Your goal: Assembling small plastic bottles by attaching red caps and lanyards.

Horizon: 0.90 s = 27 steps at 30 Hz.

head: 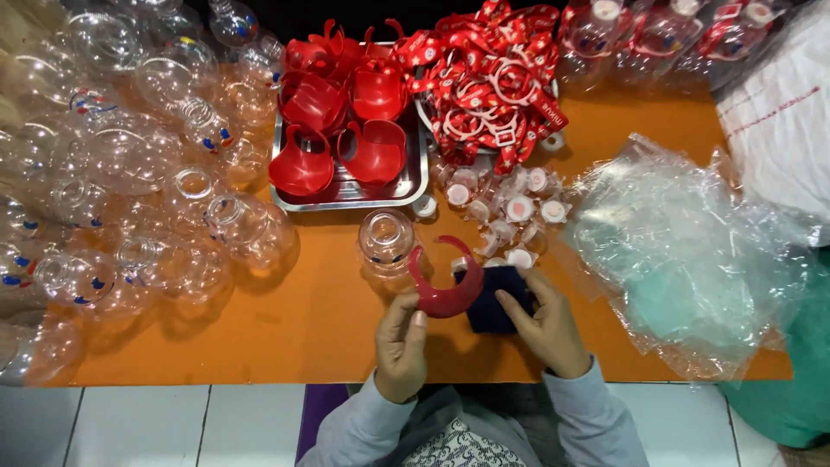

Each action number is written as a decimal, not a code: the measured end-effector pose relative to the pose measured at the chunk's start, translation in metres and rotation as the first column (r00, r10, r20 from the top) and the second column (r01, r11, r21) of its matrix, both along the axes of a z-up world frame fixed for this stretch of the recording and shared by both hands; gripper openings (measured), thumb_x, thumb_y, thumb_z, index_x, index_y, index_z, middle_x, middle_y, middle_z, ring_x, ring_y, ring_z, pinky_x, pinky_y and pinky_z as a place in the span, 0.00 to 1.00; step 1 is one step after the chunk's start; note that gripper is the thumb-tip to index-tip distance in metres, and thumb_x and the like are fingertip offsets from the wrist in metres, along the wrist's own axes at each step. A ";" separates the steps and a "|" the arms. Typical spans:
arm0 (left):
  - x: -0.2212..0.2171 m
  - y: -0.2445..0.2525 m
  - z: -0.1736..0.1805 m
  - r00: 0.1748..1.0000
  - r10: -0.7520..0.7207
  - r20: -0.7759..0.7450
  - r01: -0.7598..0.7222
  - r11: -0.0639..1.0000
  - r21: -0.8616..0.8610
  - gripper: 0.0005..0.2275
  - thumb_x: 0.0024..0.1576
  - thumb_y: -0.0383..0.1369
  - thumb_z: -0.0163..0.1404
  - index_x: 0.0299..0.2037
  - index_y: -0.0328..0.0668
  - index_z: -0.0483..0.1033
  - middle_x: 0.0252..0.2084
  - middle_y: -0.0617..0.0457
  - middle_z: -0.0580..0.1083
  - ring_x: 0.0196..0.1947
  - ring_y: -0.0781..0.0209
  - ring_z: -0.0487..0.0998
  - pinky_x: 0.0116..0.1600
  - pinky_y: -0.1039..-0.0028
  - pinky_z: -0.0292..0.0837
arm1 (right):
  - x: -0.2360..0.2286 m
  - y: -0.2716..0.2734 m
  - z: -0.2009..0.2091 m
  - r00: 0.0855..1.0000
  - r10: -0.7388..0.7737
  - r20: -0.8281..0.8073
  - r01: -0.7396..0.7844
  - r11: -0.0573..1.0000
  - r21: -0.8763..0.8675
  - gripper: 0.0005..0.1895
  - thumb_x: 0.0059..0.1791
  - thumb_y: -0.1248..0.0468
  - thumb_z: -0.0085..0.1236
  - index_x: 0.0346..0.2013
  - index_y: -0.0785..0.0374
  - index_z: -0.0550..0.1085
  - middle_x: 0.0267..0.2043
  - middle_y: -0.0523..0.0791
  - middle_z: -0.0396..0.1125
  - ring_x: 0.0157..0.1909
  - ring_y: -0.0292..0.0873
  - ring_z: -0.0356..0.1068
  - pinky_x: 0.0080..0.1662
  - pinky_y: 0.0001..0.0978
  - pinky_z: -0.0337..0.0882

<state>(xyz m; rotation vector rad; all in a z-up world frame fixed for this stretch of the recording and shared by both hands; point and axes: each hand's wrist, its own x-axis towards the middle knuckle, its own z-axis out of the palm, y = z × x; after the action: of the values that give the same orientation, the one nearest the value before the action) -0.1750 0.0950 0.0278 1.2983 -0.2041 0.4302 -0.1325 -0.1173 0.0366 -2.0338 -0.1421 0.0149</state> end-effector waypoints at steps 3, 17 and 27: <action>-0.006 -0.008 -0.033 1.000 0.017 0.011 -0.018 0.994 0.104 0.10 0.65 0.28 0.42 0.54 0.33 0.71 0.54 0.45 0.73 0.56 0.53 0.75 0.63 0.66 0.71 | -0.008 0.014 0.015 0.943 -0.133 0.306 0.182 0.974 -0.138 0.28 0.50 0.58 0.60 0.63 0.62 0.69 0.62 0.52 0.63 0.68 0.53 0.61 0.67 0.50 0.63; 0.030 0.015 -0.004 0.772 0.630 0.081 -0.570 0.631 0.526 0.31 0.54 0.37 0.59 0.65 0.32 0.59 0.66 0.36 0.62 0.69 0.39 0.62 0.72 0.53 0.60 | 0.010 0.011 -0.024 0.992 -0.009 0.123 -0.047 0.894 0.446 0.11 0.59 0.61 0.43 0.41 0.64 0.71 0.41 0.48 0.69 0.39 0.41 0.69 0.47 0.32 0.72; 0.074 0.035 -0.008 0.920 0.375 -0.117 -0.318 0.885 0.339 0.33 0.43 0.29 0.69 0.59 0.33 0.69 0.53 0.37 0.73 0.59 0.39 0.72 0.64 0.51 0.64 | 0.026 0.027 -0.011 0.969 0.128 0.209 -0.210 0.876 0.434 0.12 0.55 0.67 0.48 0.35 0.72 0.76 0.28 0.48 0.69 0.29 0.38 0.67 0.39 0.32 0.71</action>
<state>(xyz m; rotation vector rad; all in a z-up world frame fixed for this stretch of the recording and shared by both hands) -0.1010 0.1298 0.0201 1.6898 0.1244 0.5996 -0.1065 -0.0898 0.0257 -1.5448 -0.3989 -0.0806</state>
